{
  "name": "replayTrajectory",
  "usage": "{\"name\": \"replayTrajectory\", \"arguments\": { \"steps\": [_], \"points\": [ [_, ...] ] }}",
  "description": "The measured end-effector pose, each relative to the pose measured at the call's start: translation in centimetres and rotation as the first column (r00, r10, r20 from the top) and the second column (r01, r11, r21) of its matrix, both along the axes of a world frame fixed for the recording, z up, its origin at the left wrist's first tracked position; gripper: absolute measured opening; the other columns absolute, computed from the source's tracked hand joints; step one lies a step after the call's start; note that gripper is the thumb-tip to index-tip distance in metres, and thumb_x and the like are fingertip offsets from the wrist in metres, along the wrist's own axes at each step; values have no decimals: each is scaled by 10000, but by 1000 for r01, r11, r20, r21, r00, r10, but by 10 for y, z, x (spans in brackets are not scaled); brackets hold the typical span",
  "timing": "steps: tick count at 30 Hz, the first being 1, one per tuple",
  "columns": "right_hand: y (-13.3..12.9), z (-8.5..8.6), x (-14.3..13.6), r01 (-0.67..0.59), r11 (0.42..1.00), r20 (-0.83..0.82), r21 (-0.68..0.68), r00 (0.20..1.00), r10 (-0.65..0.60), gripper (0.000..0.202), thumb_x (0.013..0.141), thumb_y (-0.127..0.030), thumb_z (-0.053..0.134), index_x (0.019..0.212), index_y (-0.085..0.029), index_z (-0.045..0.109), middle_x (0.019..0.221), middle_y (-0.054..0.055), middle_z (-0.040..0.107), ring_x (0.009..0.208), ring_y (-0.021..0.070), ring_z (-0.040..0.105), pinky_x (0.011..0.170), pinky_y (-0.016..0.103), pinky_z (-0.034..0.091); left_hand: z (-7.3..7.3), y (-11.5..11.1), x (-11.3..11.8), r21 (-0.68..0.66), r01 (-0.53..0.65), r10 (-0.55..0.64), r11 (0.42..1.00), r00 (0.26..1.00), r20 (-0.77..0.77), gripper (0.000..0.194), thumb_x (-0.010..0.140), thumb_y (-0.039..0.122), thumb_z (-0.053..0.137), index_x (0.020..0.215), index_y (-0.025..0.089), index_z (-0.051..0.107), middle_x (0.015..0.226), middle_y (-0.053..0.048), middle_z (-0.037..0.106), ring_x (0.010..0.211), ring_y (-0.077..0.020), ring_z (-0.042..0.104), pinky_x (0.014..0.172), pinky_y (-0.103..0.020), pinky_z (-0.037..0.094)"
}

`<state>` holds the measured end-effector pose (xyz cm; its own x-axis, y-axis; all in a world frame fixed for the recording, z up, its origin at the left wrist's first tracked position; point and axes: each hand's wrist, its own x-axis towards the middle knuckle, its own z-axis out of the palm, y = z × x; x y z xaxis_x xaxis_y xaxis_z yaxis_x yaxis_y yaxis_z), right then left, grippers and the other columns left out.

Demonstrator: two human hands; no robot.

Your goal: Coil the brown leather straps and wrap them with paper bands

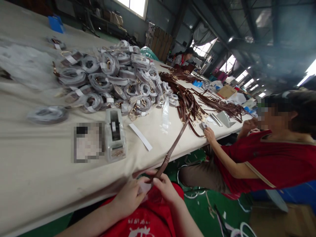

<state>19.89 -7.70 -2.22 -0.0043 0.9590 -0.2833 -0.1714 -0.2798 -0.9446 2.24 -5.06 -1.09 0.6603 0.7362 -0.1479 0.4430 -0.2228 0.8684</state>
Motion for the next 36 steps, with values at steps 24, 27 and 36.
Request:
{"name": "replayTrajectory", "arguments": {
  "steps": [24, 27, 36],
  "points": [
    [-9, 8, 6, 164, 980, 239, 110, 953, -186, 405, 636, -515, 827, 599, -157, 642, 493, -38, 454, 476, 95, 374, 455, 220, 285, 29, 47, 20, -115, -270, 290, 956, 930, 224, 513, 851, 643, 514, 804, 170, 706, 751, -63, 743, 770, -258, 686, 694, -295, 547],
    [-10, 13, 9, 180, 975, 248, 132, 946, -209, 409, 664, -532, 804, 619, -156, 649, 525, -19, 502, 498, 107, 411, 473, 227, 320, 35, 46, 20, -87, -264, 277, 961, 936, 219, 449, 822, 598, 566, 744, 176, 696, 739, -59, 733, 743, -248, 676, 659, -278, 532],
    [-14, 39, 11, 126, 983, 149, 137, 978, -146, 484, 855, -605, 613, 820, -128, 691, 418, -11, 572, 374, 98, 457, 435, 213, 347, 38, 40, 16, -311, -201, 303, 929, 895, 328, 391, 753, 528, 624, 727, 152, 728, 688, -35, 721, 662, -207, 621, 633, -284, 510]
  ]
}}
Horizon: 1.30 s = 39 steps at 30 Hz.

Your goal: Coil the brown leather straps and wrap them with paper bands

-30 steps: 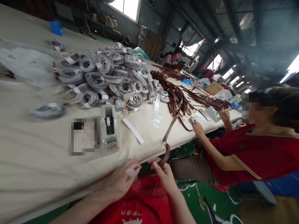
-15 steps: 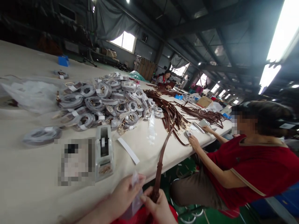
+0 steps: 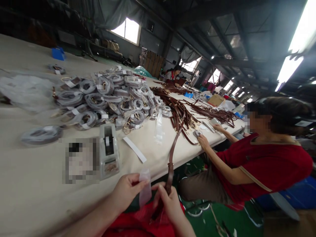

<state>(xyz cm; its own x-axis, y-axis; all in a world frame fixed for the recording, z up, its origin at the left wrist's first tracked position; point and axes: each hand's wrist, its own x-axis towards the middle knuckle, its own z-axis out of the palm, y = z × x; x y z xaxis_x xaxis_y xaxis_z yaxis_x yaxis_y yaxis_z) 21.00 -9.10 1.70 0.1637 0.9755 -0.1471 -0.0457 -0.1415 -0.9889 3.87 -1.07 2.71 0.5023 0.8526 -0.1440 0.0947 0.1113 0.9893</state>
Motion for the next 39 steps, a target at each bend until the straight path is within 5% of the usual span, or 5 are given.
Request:
{"name": "replayTrajectory", "arguments": {
  "steps": [5, 12, 23, 29, 39],
  "points": [
    [1, 58, 12, 205, 966, -317, 155, 937, -148, 417, 856, -587, 626, 705, -200, 602, 294, -99, 381, 253, 86, 330, 316, 185, 253, -8, -7, -6, 181, 108, -66, 978, 972, -225, 363, 748, 475, 662, 547, 175, 622, 535, 13, 580, 546, -147, 517, 517, -235, 389],
    [12, 125, 35, 209, 932, -454, 297, 889, -55, 361, 910, -534, 578, 696, -250, 517, 300, -176, 97, 234, 55, 16, 285, 154, 126, -37, -20, 1, 167, 381, -311, 910, 889, -336, 203, 749, 346, 664, 654, 170, 696, 687, -17, 711, 661, -175, 627, 623, -239, 431],
    [11, 114, 24, 123, 951, -385, 284, 923, -4, 290, 896, -424, 615, 685, -227, 583, 305, -145, 206, 265, 62, 127, 329, 165, 229, -31, -28, 1, 199, 405, -361, 892, 905, -223, 343, 935, 386, 468, 960, 184, 745, 891, -46, 763, 828, -205, 674, 735, -245, 475],
    [16, 123, 16, 110, 930, -430, 350, 901, 56, 276, 927, -377, 575, 702, -220, 606, 317, -140, 206, 266, 59, 125, 324, 162, 210, -30, -27, 3, 149, 369, -343, 917, 923, -172, 342, 851, 431, 606, 648, 183, 727, 717, -20, 713, 706, -171, 638, 674, -230, 463],
    [31, 132, 5, 121, 939, -429, 322, 903, 31, 320, 902, -457, 584, 672, -244, 523, 313, -155, 162, 254, 66, 66, 298, 157, 180, -47, -31, 8, -14, 308, -305, 951, 932, -197, 293, 632, 412, 759, 558, 161, 627, 559, 32, 575, 567, -137, 502, 540, -234, 347]
  ]
}}
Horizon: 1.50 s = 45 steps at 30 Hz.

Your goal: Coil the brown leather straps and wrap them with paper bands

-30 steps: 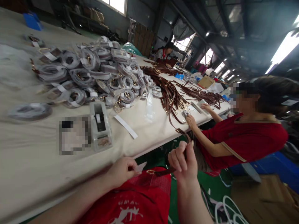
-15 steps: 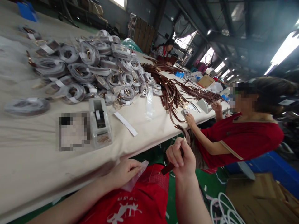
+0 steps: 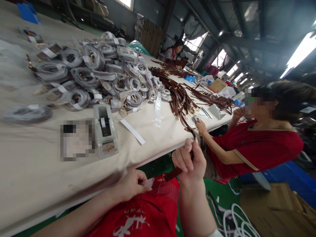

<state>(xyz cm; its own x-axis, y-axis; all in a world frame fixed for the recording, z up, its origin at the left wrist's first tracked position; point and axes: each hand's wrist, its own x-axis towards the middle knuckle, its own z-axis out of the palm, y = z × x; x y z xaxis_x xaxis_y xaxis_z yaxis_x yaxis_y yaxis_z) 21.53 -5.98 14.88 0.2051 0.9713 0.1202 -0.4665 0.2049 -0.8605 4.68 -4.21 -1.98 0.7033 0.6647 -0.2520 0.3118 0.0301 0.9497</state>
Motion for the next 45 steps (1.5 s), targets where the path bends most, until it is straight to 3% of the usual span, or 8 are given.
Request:
{"name": "replayTrajectory", "arguments": {
  "steps": [6, 21, 30, 39, 45],
  "points": [
    [6, -4, -6, -77, 996, -82, 47, 993, 81, 281, 914, -406, 576, 688, -243, 547, 311, -156, 170, 243, 61, 78, 301, 152, 188, 6, -1, 3, -97, 58, -47, 994, 993, 109, 295, 612, 398, 775, 566, 160, 608, 582, 42, 543, 586, -125, 467, 548, -226, 340],
    [8, -9, -6, -146, 985, -203, 92, 966, 162, 257, 944, -343, 544, 724, -224, 603, 320, -156, 175, 235, 46, 89, 295, 132, 191, -3, 0, 7, -305, 58, 5, 950, 979, 203, 424, 564, 504, 830, 616, 160, 588, 579, 60, 517, 561, -105, 413, 541, -231, 299],
    [6, -7, -4, -114, 991, -170, 64, 978, 123, 273, 949, -358, 525, 712, -233, 574, 318, -163, 151, 231, 47, 71, 286, 131, 193, -13, 0, 9, -309, 111, -39, 945, 973, 229, 454, 564, 528, 843, 598, 158, 582, 563, 69, 486, 550, -96, 373, 534, -226, 279],
    [10, -9, -1, -134, 989, -215, 66, 966, 145, 257, 941, -347, 542, 715, -227, 570, 322, -165, 156, 233, 44, 75, 288, 124, 193, 0, -1, 13, -278, 153, -89, 948, 969, 229, 361, 618, 427, 835, 608, 150, 603, 579, 70, 498, 565, -99, 398, 552, -223, 302],
    [11, -11, 1, -119, 991, -243, 56, 961, 129, 256, 949, -348, 533, 724, -227, 551, 331, -164, 168, 245, 48, 75, 298, 124, 202, -4, -3, 16, -298, 159, -91, 941, 969, 231, 368, 613, 425, 841, 610, 149, 598, 618, 53, 550, 588, -102, 408, 558, -219, 314]
  ]
}}
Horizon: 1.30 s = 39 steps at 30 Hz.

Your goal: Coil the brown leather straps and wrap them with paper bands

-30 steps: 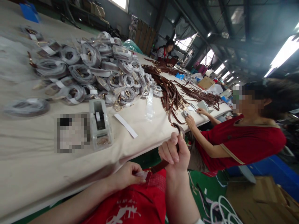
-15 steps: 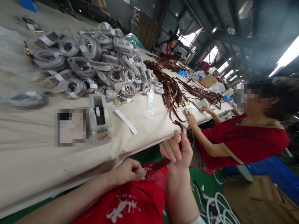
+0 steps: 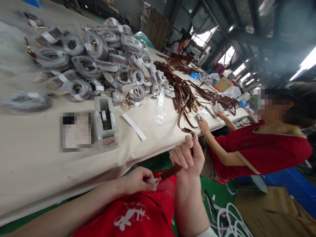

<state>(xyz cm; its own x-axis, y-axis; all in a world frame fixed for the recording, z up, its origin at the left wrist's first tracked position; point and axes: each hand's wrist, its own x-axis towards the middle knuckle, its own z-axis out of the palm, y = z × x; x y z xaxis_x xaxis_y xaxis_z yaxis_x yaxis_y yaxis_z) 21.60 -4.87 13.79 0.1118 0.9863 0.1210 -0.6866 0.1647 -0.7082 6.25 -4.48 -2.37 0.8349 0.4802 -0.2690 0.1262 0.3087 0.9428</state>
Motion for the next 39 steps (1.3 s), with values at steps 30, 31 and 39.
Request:
{"name": "replayTrajectory", "arguments": {
  "steps": [30, 31, 39],
  "points": [
    [0, -4, 0, 63, 998, 2, -3, 998, -63, 251, 924, -343, 565, 704, -229, 528, 323, -170, 140, 238, 42, 44, 284, 128, 151, -8, 0, -4, -113, -66, 68, 991, 998, 11, 447, 538, 486, 863, 608, 164, 561, 567, 70, 498, 544, -91, 374, 519, -226, 256],
    [0, -4, -1, 61, 998, 7, -8, 998, -61, 254, 923, -348, 566, 702, -229, 527, 323, -170, 138, 239, 42, 42, 283, 128, 153, -7, 0, -4, -114, -67, 69, 991, 998, 13, 445, 540, 485, 864, 610, 163, 565, 571, 68, 505, 547, -93, 379, 520, -227, 259],
    [1, -8, -4, 46, 998, -3, -37, 999, -46, 252, 912, -354, 576, 693, -234, 536, 316, -169, 131, 236, 49, 34, 278, 125, 173, -6, 1, 1, -101, -47, 50, 994, 998, 31, 425, 550, 469, 862, 634, 158, 585, 579, 74, 498, 560, -92, 380, 539, -228, 277]
  ]
}}
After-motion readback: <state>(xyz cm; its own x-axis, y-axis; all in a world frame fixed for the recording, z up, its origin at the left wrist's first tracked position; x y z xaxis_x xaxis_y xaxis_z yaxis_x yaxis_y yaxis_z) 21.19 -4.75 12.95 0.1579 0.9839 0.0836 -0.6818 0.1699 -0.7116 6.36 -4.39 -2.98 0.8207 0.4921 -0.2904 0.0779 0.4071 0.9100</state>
